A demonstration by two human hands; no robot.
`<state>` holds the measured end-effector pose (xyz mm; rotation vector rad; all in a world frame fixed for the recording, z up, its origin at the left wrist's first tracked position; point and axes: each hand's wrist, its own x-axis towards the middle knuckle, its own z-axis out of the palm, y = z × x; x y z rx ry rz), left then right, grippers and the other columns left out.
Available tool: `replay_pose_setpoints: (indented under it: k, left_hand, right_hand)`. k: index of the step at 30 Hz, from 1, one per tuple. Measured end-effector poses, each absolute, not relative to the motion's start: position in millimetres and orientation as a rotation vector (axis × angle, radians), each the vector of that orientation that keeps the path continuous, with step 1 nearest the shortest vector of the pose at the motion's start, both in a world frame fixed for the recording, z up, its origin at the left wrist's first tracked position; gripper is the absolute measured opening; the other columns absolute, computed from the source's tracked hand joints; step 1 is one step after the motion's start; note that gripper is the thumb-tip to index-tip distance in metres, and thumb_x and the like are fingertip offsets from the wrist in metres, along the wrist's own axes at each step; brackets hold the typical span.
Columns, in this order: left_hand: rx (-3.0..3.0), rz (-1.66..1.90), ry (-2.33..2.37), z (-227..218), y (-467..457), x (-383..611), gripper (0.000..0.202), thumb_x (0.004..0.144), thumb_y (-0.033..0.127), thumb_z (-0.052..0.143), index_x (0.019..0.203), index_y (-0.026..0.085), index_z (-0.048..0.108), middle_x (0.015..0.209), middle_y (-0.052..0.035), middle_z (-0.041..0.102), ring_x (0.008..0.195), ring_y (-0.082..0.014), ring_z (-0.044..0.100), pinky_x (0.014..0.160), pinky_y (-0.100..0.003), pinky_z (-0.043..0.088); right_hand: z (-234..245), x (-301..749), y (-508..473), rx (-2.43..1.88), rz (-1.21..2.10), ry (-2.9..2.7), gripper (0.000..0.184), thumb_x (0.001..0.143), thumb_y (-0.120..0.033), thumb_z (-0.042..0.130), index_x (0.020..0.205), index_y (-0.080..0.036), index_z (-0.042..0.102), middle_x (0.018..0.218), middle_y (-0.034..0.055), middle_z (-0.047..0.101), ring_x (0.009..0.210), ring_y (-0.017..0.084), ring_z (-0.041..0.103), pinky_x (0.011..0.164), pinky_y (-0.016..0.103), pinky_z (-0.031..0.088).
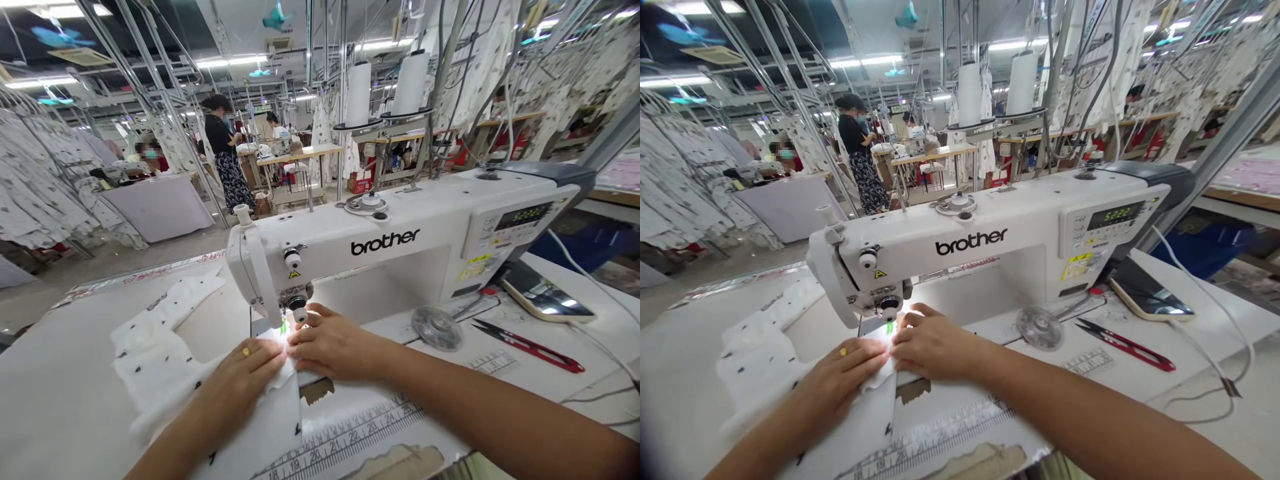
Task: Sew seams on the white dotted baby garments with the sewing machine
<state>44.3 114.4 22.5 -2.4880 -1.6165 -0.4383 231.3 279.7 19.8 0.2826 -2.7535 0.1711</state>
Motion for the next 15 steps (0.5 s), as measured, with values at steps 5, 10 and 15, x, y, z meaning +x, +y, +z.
replay_pose_setpoints:
  k: [5, 10, 15]
  left_hand:
    - [-2.479, -0.405, -1.578, 18.7, 117.7, 37.0, 0.037, 0.096, 0.009, 0.041, 0.127, 0.019, 0.059, 0.124, -0.0082, 0.067, 0.113, -0.0223, 0.062, 0.096, -0.037, 0.054]
    - [-2.434, -0.424, -1.631, 17.0, 122.5, 32.3, 0.042, 0.091, 0.003, 0.039, 0.122, 0.020, 0.063, 0.126, -0.0074, 0.067, 0.115, -0.0228, 0.062, 0.096, -0.040, 0.056]
    - [-2.467, -0.360, -1.569, 15.8, 116.2, 36.5, 0.043, 0.091, 0.002, 0.039, 0.126, 0.017, 0.060, 0.126, -0.0094, 0.066, 0.112, -0.0247, 0.063, 0.093, -0.044, 0.057]
  right_hand:
    - [22.2, 230.2, 277.8, 0.219, 0.091, -2.773, 0.020, 0.101, -0.034, 0.051, 0.106, -0.021, 0.065, 0.109, 0.0002, 0.068, 0.098, 0.019, 0.052, 0.103, 0.035, 0.025]
    - [24.7, 230.5, 279.2, 0.154, 0.096, -2.798, 0.024, 0.099, -0.039, 0.054, 0.110, -0.021, 0.064, 0.108, 0.0030, 0.065, 0.101, 0.020, 0.050, 0.106, 0.037, 0.023]
    - [23.6, 232.4, 280.4, 0.227, 0.166, -2.781, 0.022, 0.100, -0.039, 0.053, 0.106, -0.023, 0.066, 0.102, 0.0017, 0.064, 0.102, 0.019, 0.049, 0.108, 0.035, 0.023]
